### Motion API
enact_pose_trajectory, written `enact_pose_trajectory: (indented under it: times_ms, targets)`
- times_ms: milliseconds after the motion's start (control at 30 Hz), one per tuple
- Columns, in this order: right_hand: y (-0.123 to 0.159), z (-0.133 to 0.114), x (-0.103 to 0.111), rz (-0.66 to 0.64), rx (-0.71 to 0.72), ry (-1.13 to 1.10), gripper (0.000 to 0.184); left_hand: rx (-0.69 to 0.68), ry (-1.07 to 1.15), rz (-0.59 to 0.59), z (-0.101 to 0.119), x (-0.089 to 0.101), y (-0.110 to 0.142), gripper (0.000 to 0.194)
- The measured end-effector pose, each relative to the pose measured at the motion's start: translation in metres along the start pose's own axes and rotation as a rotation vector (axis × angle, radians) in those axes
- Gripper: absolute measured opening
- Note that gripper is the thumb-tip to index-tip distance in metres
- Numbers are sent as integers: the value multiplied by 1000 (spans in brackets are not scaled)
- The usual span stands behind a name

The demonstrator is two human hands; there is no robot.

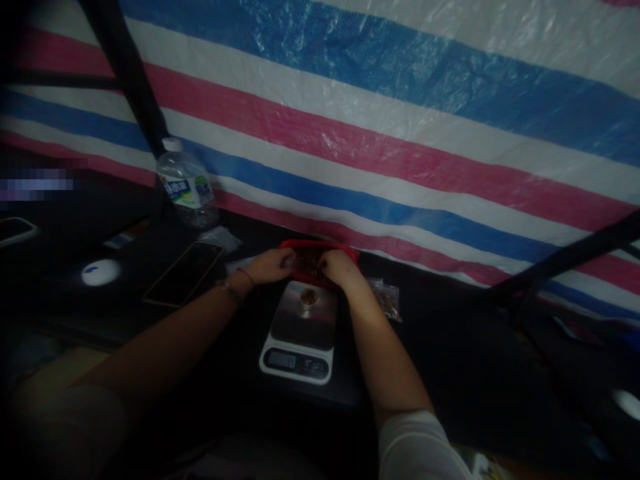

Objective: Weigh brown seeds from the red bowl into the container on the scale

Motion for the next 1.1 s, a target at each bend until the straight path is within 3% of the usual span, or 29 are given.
enact_pose_trajectory:
  times_ms: [400, 733, 900, 1100]
  targets:
    - [9, -3, 3, 70, -14, -36, 33, 8, 4, 18, -5, -2, 0, 17]
    - [16, -1, -11, 145, -115, -142, 30, 13, 4, 23, -6, -3, 1, 21]
    - [25, -3, 4, 198, -128, -194, 28, 44, 5, 36, -9, -5, 1, 24]
    - [69, -23, 30, 299, -55, -370, 25, 20, 29, 25, -7, -4, 1, 21]
Point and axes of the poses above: each hand's wrist, its own y-axis away from the middle knuckle, its own x-axis out of the back of the hand, z = x × y, the point moved 4 cm from there along -y, towards the middle knuckle, and after that the axes turned 14 degrees about y, right-handed, at the moved point
